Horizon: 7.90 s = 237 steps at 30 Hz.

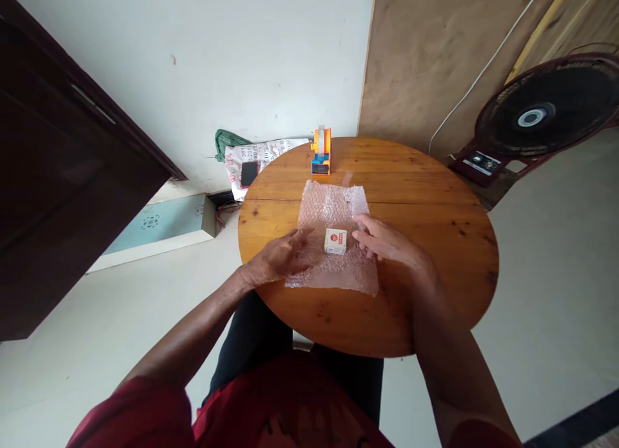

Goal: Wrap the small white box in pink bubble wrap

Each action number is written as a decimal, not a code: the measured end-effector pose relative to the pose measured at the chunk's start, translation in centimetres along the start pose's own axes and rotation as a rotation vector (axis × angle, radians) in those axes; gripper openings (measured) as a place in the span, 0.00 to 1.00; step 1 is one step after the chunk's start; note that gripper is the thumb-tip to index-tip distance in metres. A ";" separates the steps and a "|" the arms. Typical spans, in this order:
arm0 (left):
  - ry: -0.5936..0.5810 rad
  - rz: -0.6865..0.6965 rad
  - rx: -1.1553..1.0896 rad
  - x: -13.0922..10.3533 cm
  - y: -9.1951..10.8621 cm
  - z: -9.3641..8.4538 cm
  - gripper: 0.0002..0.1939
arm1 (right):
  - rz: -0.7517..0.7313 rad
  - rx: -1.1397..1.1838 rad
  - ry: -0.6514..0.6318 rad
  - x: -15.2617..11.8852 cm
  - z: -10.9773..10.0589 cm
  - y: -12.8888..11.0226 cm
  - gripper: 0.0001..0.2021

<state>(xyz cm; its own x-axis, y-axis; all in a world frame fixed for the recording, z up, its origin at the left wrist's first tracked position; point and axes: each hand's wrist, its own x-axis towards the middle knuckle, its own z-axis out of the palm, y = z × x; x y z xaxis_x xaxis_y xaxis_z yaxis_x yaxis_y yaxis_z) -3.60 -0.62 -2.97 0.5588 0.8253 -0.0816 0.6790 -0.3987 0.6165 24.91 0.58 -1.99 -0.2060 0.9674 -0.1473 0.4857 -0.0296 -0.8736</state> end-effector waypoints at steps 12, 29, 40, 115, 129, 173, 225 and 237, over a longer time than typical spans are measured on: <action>-0.067 0.102 0.440 1.3 1.5 -0.5 0.42 | 0.163 -0.915 0.089 0.5 -0.3 -1.1 0.18; 0.028 0.218 0.167 3.0 0.1 3.6 0.65 | 0.022 -0.946 -0.100 -1.3 -0.4 -2.7 0.24; 0.072 0.256 0.190 2.7 -0.5 4.4 0.67 | -0.063 -0.917 -0.095 -0.9 -0.4 -2.5 0.16; 0.034 0.203 0.267 2.7 0.6 4.2 0.55 | -0.111 -0.866 -0.235 -2.2 0.8 -1.5 0.48; 0.074 0.078 0.379 2.4 2.5 2.0 0.35 | -0.119 -0.843 -0.264 0.1 -1.0 -1.5 0.41; 0.077 0.256 0.310 4.3 2.1 4.7 0.47 | -0.154 -0.830 -0.092 -0.8 0.4 0.4 0.38; 0.005 0.299 0.324 4.6 1.9 3.6 0.38 | -0.223 -0.847 0.000 -1.1 1.1 1.3 0.34; -0.032 0.314 0.338 3.9 1.1 2.6 0.35 | -0.266 -0.892 0.011 -1.6 1.2 0.5 0.30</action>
<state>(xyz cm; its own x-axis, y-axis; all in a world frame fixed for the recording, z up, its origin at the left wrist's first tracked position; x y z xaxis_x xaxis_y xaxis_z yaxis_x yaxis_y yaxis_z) 0.51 1.14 -4.65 0.7729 0.6332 0.0405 0.5889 -0.7396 0.3259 24.46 -1.23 -2.70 -0.3988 0.9169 0.0151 0.8978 0.3938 -0.1973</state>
